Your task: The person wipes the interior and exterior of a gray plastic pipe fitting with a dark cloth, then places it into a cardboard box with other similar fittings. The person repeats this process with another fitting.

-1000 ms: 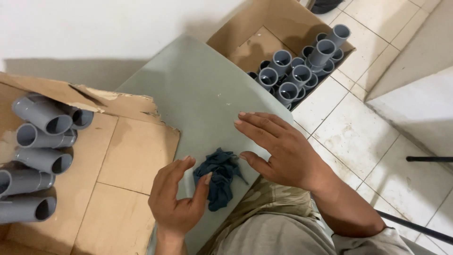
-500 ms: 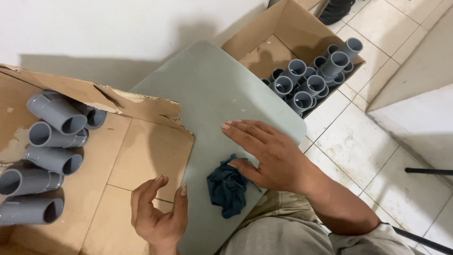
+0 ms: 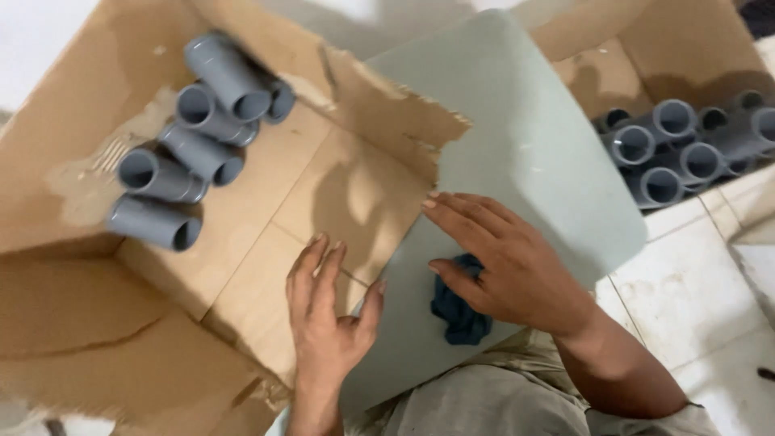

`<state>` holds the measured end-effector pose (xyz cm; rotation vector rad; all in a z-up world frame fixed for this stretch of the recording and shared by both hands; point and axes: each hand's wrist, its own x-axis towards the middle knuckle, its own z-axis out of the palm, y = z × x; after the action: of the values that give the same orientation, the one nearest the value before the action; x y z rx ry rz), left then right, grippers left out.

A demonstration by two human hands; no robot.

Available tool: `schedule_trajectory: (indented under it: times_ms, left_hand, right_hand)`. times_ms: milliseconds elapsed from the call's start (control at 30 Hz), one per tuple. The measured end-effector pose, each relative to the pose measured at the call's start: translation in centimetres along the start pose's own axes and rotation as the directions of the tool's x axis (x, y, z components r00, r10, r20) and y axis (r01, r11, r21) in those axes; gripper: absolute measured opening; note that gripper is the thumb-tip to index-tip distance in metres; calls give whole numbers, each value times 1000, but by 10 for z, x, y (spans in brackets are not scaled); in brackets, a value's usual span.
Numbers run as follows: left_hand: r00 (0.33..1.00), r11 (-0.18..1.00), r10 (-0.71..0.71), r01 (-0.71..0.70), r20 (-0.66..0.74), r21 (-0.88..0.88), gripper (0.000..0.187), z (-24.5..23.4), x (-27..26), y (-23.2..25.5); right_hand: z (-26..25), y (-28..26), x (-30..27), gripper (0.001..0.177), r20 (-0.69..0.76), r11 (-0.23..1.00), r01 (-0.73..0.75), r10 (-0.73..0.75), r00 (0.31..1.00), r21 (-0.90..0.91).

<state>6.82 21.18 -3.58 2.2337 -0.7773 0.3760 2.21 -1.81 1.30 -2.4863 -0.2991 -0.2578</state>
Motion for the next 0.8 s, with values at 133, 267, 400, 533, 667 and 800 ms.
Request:
schedule_trajectory:
  times_ms: [133, 267, 400, 533, 667, 800]
  left_hand:
    - [996, 999, -13, 16, -91, 32, 42, -15, -12, -15]
    - [983, 994, -82, 92, -166, 52, 41, -32, -25, -30]
    - [957, 978, -189, 204, -220, 49, 43, -43, -31, -46]
    - [896, 946, -292, 323, -334, 40, 43, -43, -21, -62]
    - [766, 859, -450, 512, -459, 10, 60, -30, -8, -97]
    - [504, 744, -628, 613, -593, -266, 72, -24, 6, -132]
  right_hand:
    - [21, -12, 21, 56, 50, 994, 80, -84, 995, 76]
    - [41, -28, 43, 55, 60, 994, 110, -111, 992, 30]
    - [60, -39, 67, 56, 72, 984, 174, -177, 982, 45]
    - [80, -42, 94, 58, 96, 965, 258, -262, 960, 47]
    - [105, -44, 128, 58, 105, 948, 314, -319, 942, 59]
    - [139, -46, 161, 64, 239, 951, 306, -308, 921, 50]
